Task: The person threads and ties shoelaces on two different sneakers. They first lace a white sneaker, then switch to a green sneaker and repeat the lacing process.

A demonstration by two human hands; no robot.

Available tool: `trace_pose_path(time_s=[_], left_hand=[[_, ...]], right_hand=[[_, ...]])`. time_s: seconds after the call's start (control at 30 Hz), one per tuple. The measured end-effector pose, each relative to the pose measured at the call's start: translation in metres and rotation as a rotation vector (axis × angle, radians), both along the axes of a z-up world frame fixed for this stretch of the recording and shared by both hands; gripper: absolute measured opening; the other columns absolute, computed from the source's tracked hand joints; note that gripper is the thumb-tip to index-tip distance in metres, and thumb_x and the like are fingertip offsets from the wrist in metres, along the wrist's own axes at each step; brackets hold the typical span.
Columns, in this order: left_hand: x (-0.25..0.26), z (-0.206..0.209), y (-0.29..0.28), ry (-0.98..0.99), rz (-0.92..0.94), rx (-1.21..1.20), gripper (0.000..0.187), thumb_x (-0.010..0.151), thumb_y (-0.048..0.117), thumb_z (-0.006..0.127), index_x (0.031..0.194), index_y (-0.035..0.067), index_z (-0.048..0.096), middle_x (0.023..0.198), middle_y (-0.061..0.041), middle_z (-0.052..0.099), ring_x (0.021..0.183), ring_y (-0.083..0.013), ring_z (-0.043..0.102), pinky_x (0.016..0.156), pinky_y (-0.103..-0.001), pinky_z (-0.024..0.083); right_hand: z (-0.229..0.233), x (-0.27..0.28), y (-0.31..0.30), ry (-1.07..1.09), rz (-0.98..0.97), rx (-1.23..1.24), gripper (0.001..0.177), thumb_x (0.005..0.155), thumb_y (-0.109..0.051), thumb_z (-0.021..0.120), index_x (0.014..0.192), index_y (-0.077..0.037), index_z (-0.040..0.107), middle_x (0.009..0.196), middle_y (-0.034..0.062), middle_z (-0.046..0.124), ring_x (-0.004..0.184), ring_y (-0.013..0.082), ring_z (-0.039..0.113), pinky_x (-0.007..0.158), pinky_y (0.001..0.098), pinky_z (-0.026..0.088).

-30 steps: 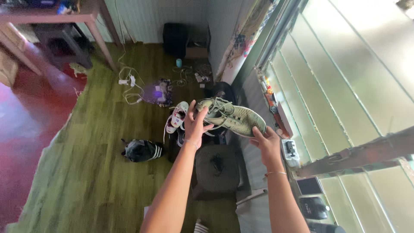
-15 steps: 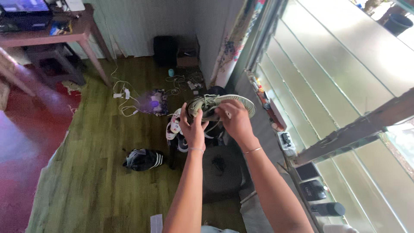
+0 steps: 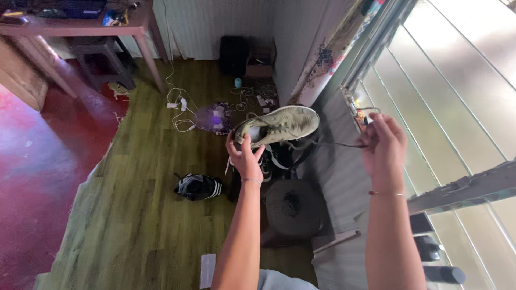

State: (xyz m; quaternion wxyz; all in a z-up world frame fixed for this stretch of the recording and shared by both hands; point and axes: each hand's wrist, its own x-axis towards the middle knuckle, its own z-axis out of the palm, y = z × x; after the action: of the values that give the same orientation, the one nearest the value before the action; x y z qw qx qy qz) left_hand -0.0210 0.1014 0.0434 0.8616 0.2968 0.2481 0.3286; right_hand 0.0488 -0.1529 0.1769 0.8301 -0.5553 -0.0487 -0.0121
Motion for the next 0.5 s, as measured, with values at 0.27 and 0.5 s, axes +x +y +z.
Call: trace_pose_path(time_s=[0.27, 0.5], left_hand=[[0.019, -0.021, 0.024, -0.079, 0.008, -0.104, 0.075, 0.092, 0.031, 0.070, 0.152, 0.023, 0.027, 0.147, -0.009, 0.044, 0.126, -0.0333, 0.056, 0.093, -0.051, 0.061], [0.032, -0.017, 0.035, -0.054, -0.081, -0.093, 0.077, 0.092, 0.034, 0.071, 0.151, 0.024, 0.022, 0.148, -0.015, 0.042, 0.124, -0.0426, 0.060, 0.095, -0.051, 0.060]], right_hand=[[0.006, 0.005, -0.028, 0.022, -0.107, 0.029, 0.009, 0.107, -0.014, 0.059, 0.104, -0.006, 0.061, 0.070, -0.0011, 0.046, 0.054, 0.0070, 0.036, 0.048, 0.0250, 0.027], [-0.003, 0.011, -0.052, 0.066, -0.193, -0.005, 0.023, 0.104, -0.017, 0.057, 0.122, -0.003, 0.062, 0.075, 0.0014, 0.058, 0.053, 0.0059, 0.040, 0.045, 0.0232, 0.028]])
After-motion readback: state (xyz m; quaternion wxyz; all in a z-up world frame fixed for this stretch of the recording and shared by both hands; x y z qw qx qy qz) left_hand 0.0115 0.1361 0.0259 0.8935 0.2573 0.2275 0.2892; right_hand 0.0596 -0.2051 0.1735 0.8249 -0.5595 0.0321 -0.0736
